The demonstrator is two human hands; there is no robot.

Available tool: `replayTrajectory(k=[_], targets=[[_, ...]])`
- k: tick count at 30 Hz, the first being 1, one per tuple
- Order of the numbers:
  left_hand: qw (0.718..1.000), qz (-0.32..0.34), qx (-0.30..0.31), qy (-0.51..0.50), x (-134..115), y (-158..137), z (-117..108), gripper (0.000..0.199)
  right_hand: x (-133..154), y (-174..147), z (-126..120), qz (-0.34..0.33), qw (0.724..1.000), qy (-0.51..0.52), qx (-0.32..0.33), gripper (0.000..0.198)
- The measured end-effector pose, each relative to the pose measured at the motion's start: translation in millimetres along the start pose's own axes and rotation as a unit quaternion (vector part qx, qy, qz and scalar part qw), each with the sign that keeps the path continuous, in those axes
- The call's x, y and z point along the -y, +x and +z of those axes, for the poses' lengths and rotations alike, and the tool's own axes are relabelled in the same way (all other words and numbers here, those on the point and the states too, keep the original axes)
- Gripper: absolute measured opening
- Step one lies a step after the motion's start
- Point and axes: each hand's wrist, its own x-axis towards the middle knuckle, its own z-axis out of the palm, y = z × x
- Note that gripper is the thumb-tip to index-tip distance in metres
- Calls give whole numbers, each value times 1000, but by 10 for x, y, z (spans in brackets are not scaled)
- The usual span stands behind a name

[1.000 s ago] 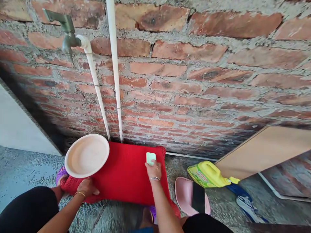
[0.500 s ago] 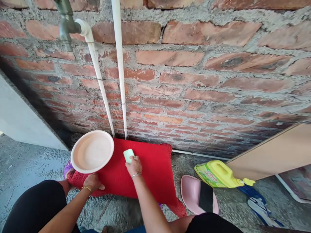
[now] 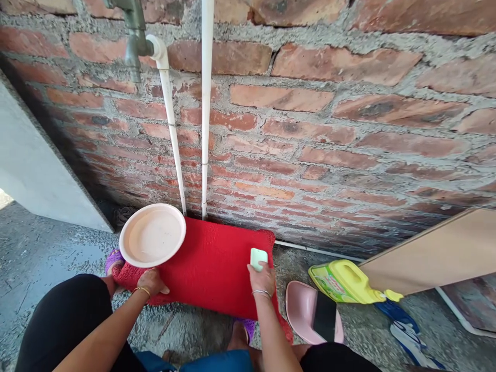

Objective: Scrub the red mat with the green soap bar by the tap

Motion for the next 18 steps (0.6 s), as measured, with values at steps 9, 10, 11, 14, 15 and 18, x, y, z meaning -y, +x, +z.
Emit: replayTrajectory(k=[9, 10, 11, 14, 15, 18], targets=[[1000, -9, 3, -5, -9, -21, -33, 76, 1483, -1165, 694, -281, 949, 12, 145, 33], [1000, -12, 4, -7, -8, -13, -28, 76, 1520, -1201, 702, -294, 943, 2, 154, 33], [1000, -11, 6, -9, -6, -3, -20, 77, 1519, -1203, 689, -299, 941, -8, 159, 33], [1000, -9, 4, -14, 7, 35, 21, 79, 1303, -1030, 547, -263, 953, -24, 148, 32], [1000, -9, 0, -14, 14, 48, 38, 79, 1168, -932, 476, -238, 961, -27, 139, 32], [1000, -6, -11, -16, 39, 80, 86, 81, 633, -603, 237, -138, 984, -41, 102, 33]])
